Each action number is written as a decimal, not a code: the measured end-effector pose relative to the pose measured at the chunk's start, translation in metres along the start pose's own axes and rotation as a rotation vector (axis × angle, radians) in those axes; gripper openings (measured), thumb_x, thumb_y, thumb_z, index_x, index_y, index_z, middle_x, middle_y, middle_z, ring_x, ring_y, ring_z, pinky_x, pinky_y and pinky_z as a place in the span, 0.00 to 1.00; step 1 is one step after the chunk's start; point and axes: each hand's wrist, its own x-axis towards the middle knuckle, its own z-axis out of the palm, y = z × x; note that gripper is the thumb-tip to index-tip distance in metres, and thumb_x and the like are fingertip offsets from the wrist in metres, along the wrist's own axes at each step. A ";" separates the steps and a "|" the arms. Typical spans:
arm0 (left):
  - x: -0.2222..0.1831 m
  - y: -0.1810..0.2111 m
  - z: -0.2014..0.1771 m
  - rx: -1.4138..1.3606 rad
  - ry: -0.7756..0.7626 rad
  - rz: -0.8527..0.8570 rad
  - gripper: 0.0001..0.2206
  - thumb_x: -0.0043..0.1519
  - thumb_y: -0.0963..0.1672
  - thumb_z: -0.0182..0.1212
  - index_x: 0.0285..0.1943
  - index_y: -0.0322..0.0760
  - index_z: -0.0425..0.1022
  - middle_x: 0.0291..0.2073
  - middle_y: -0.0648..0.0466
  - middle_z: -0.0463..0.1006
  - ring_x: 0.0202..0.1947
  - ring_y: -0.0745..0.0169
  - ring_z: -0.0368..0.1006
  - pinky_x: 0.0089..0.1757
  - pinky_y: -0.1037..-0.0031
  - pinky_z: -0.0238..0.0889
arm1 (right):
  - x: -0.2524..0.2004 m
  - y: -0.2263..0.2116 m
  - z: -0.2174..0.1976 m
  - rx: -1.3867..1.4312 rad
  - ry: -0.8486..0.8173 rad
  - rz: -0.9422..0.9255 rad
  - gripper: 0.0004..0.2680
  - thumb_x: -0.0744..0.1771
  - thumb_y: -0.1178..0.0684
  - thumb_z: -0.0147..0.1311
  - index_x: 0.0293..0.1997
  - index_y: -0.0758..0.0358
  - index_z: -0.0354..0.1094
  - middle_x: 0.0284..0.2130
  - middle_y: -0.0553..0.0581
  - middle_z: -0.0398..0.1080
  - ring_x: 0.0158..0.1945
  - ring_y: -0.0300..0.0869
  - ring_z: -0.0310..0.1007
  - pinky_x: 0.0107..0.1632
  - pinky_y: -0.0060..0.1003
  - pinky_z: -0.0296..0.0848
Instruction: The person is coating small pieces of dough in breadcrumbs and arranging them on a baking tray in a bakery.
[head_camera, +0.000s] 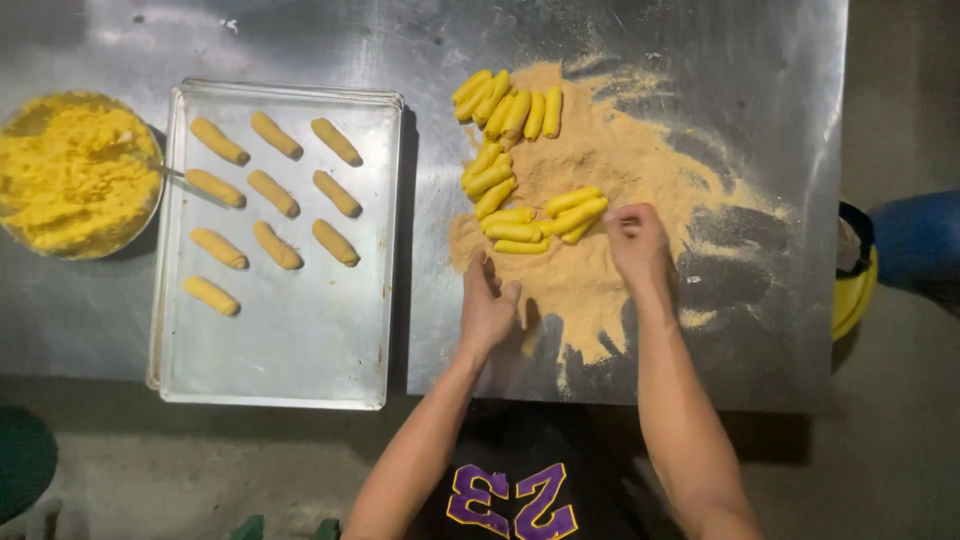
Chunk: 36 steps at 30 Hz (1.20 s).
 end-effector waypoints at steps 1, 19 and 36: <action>0.001 -0.002 0.009 0.015 0.024 0.027 0.35 0.58 0.41 0.65 0.74 0.26 0.52 0.61 0.37 0.67 0.55 0.49 0.71 0.55 0.65 0.66 | -0.002 -0.001 -0.007 0.002 0.123 0.052 0.10 0.69 0.47 0.57 0.52 0.60 0.70 0.52 0.62 0.76 0.52 0.46 0.78 0.53 0.41 0.75; 0.085 0.013 0.021 -0.233 -0.017 0.072 0.27 0.66 0.46 0.61 0.72 0.26 0.63 0.60 0.37 0.71 0.57 0.47 0.71 0.54 0.62 0.65 | 0.018 -0.055 0.035 0.171 -0.013 -0.197 0.19 0.66 0.50 0.63 0.63 0.65 0.65 0.61 0.64 0.66 0.63 0.50 0.68 0.63 0.42 0.69; 0.080 -0.008 0.011 0.245 0.301 0.164 0.25 0.60 0.43 0.65 0.63 0.27 0.62 0.53 0.31 0.73 0.53 0.35 0.72 0.53 0.55 0.65 | 0.075 -0.032 -0.001 -0.071 0.225 0.137 0.14 0.72 0.48 0.45 0.65 0.60 0.62 0.61 0.63 0.66 0.60 0.52 0.69 0.59 0.48 0.69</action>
